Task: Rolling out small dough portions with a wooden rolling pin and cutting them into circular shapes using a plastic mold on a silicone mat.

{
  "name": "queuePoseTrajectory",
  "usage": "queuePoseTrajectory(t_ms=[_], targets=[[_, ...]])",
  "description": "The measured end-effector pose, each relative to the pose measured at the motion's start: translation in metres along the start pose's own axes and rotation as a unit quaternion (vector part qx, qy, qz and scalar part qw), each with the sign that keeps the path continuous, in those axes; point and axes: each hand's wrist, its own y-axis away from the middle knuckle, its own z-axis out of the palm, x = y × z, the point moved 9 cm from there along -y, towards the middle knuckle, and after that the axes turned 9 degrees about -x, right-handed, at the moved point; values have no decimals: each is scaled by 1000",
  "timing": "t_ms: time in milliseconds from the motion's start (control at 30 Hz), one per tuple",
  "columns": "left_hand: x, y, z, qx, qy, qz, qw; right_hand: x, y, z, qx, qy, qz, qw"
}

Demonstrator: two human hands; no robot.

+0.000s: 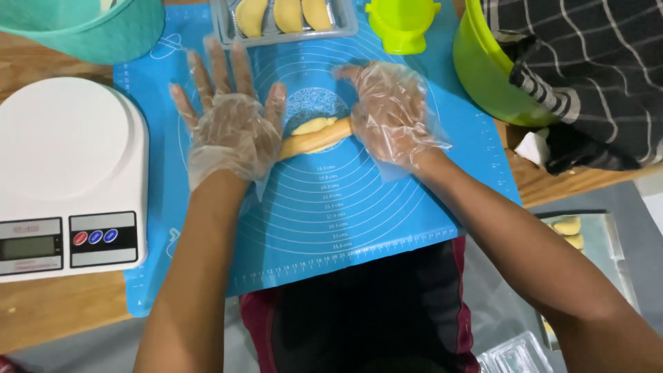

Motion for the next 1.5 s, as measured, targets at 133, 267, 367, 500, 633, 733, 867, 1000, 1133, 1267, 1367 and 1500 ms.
queuePoseTrajectory(t_ms=[133,267,367,500,633,733,867,1000,1133,1267,1367,1500], targets=[[1,12,7,-31,-27,2,999,-2,22,5,72,-140,-154,975],[1,21,16,8,-15,34,999,-6,28,2,63,-81,-123,987],[0,26,17,32,-15,44,998,-16,35,-11,96,-66,-132,984],[10,39,11,24,-40,57,997,-22,41,-20,97,-24,-96,990],[11,51,16,53,-34,75,995,-22,54,-22,113,-99,-124,981],[15,59,13,108,-42,101,988,-24,59,-25,98,-100,-134,981],[11,48,8,117,-38,85,989,-21,33,-24,18,-66,-80,994],[13,42,-20,85,-23,37,995,7,9,19,49,-368,-173,912],[7,18,-30,75,-72,13,995,9,-10,11,19,-156,-48,986],[7,4,-43,155,-51,40,986,-3,-21,-4,83,-82,-61,991],[8,-1,-37,155,-52,53,985,3,-27,-2,45,-68,-14,997],[4,13,-19,157,-78,43,984,0,-2,4,80,-46,-65,994]])
